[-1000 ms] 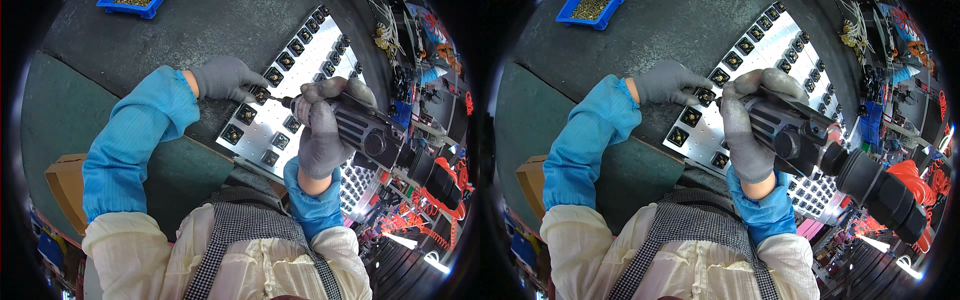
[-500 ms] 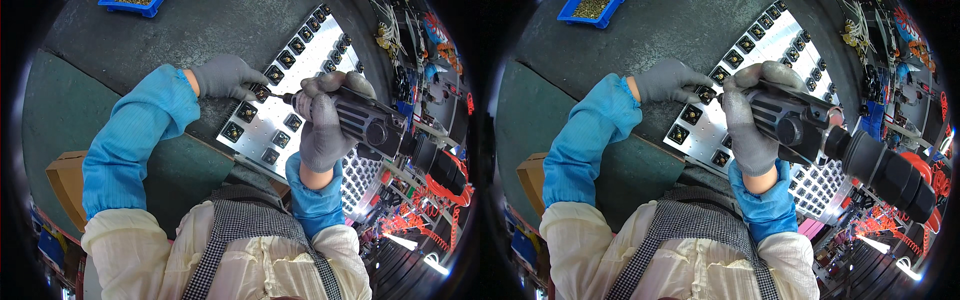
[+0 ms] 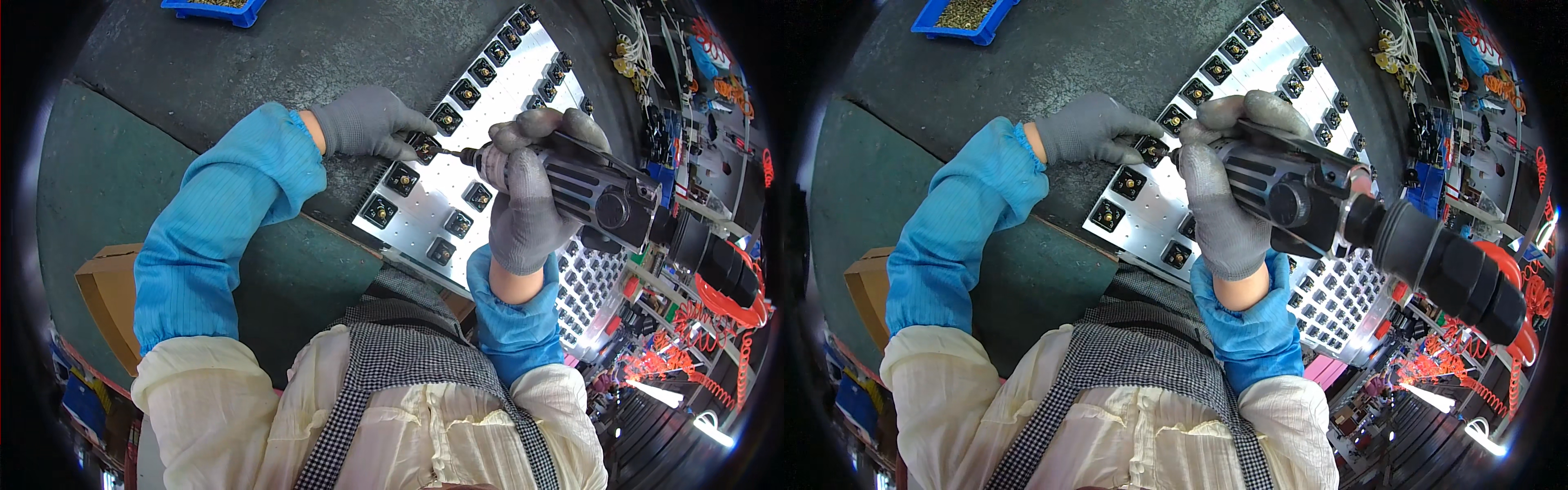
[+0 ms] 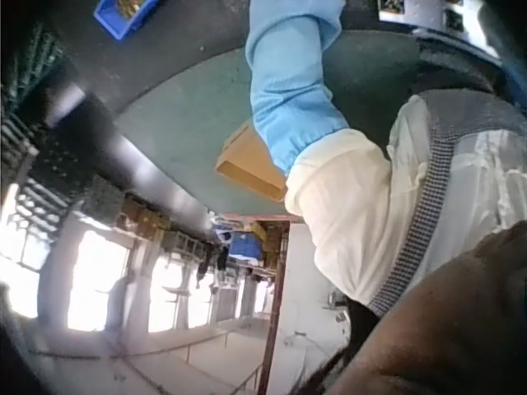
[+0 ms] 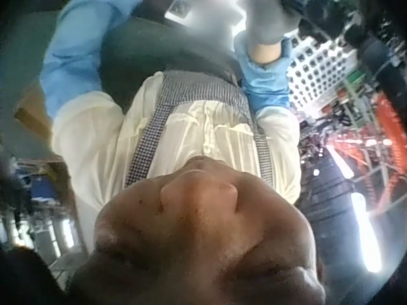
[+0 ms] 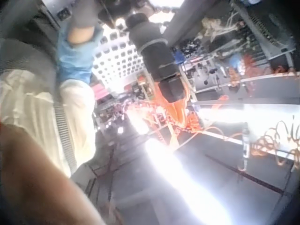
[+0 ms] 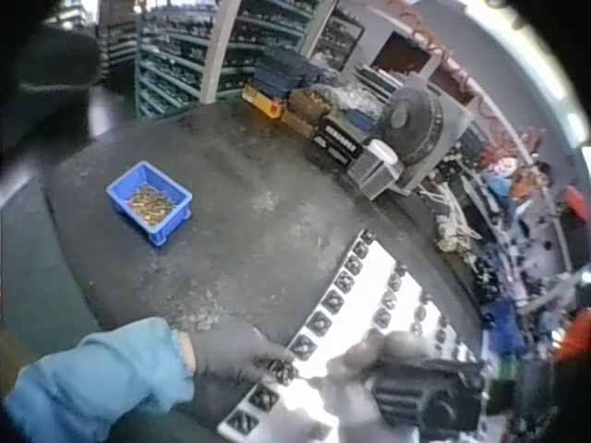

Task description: The person tightens screws on a grid of electronic modules using an electric power screwdriver.

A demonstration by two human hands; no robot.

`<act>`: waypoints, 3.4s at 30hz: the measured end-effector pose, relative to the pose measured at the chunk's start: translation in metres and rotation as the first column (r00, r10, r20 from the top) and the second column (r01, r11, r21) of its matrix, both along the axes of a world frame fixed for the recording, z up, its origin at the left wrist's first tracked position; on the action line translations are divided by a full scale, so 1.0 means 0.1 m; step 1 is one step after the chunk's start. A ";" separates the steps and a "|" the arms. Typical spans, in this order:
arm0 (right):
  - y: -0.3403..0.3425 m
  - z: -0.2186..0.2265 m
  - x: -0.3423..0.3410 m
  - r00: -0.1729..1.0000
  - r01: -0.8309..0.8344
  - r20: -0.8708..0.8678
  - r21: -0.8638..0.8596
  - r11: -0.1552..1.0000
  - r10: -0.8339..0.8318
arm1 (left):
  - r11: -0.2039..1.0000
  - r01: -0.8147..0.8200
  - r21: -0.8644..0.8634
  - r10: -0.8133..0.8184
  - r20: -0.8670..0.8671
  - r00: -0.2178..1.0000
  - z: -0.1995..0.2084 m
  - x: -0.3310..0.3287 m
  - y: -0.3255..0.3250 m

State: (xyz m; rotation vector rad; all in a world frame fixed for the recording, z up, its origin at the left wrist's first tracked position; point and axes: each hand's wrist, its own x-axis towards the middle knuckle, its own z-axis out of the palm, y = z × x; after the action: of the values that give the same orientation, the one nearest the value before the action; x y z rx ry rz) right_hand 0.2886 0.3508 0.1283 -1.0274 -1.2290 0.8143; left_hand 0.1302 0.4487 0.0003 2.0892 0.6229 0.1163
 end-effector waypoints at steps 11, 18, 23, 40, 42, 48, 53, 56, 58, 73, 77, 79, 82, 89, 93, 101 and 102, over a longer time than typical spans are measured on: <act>-0.03 0.03 0.02 0.998 -0.062 0.001 0.001 0.998 0.062 | 0.998 -0.036 0.049 0.034 0.033 0.999 -0.01 -0.03 -0.06; -0.17 0.33 0.14 0.940 -0.240 -0.206 0.165 0.957 0.271 | 0.971 -0.176 -0.158 0.213 0.257 0.943 0.02 -0.31 -0.13; -0.35 0.22 0.09 0.937 -0.225 -0.253 0.089 0.970 0.240 | 0.965 -0.098 -0.243 0.127 0.105 0.986 0.15 -0.40 -0.41; -0.44 0.07 0.02 0.948 -0.123 -0.281 0.115 0.986 0.151 | 0.999 -0.044 -0.014 0.045 0.060 0.997 0.06 -0.32 -0.47; -0.43 0.08 -0.01 0.952 -0.102 -0.279 0.096 0.990 0.125 | 0.998 -0.058 -0.004 0.058 0.085 0.995 0.01 -0.33 -0.50; -0.31 0.07 0.12 0.899 -0.431 -0.005 0.158 0.888 0.438 | 0.999 -0.049 -0.018 0.050 0.056 0.997 0.08 -0.32 -0.48; -0.32 0.13 -0.04 0.911 -0.400 0.133 0.048 0.915 0.391 | 0.999 -0.054 -0.007 0.054 0.130 0.990 0.00 -0.35 -0.49; -0.34 0.14 -0.11 0.978 -0.189 0.091 -0.012 0.982 0.189 | 0.997 -0.075 0.018 0.070 0.179 0.981 -0.01 -0.34 -0.48; -0.35 0.13 -0.13 0.984 -0.175 0.043 -0.012 0.985 0.175 | 0.999 -0.038 -0.021 0.039 0.043 0.998 0.06 -0.33 -0.46; -0.36 0.08 -0.20 0.989 -0.145 -0.033 -0.061 0.988 0.143 | 0.997 0.011 0.075 -0.020 0.129 0.991 -0.08 -0.34 -0.42; -0.34 0.08 -0.15 0.988 -0.155 0.000 -0.069 0.986 0.155 | 0.994 0.003 0.110 -0.018 0.128 0.992 -0.06 -0.34 -0.43; -0.35 0.06 -0.15 0.987 -0.132 0.087 -0.073 0.989 0.138 | 0.994 -0.004 0.111 -0.013 0.152 0.988 -0.09 -0.35 -0.43; -0.37 0.04 -0.19 0.986 -0.160 -0.052 -0.023 0.987 0.159 | 0.994 0.006 0.111 -0.025 0.168 0.986 -0.09 -0.35 -0.42; -0.36 -0.03 -0.10 0.975 -0.193 0.118 0.015 0.981 0.190 | 0.994 0.017 0.105 -0.030 0.122 0.992 -0.10 -0.35 -0.42; -0.36 -0.02 -0.17 0.986 -0.164 -0.023 0.027 0.986 0.164 | 0.997 0.021 0.070 -0.029 0.113 0.993 -0.07 -0.34 -0.43; -0.33 0.00 -0.12 0.987 -0.156 0.039 -0.014 0.988 0.156 | 0.996 -0.019 0.082 0.012 0.093 0.996 -0.02 -0.33 -0.45; -0.32 0.01 -0.11 0.983 -0.169 0.070 -0.044 0.985 0.172 | 0.997 -0.022 0.072 0.016 0.076 0.997 0.00 -0.33 -0.46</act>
State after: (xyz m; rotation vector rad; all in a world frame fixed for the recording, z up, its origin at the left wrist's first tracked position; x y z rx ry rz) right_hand 0.2774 0.3184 0.1294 -0.9998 -1.3828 0.9422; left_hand 0.0976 0.4030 -0.0001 2.1385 0.6010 0.2305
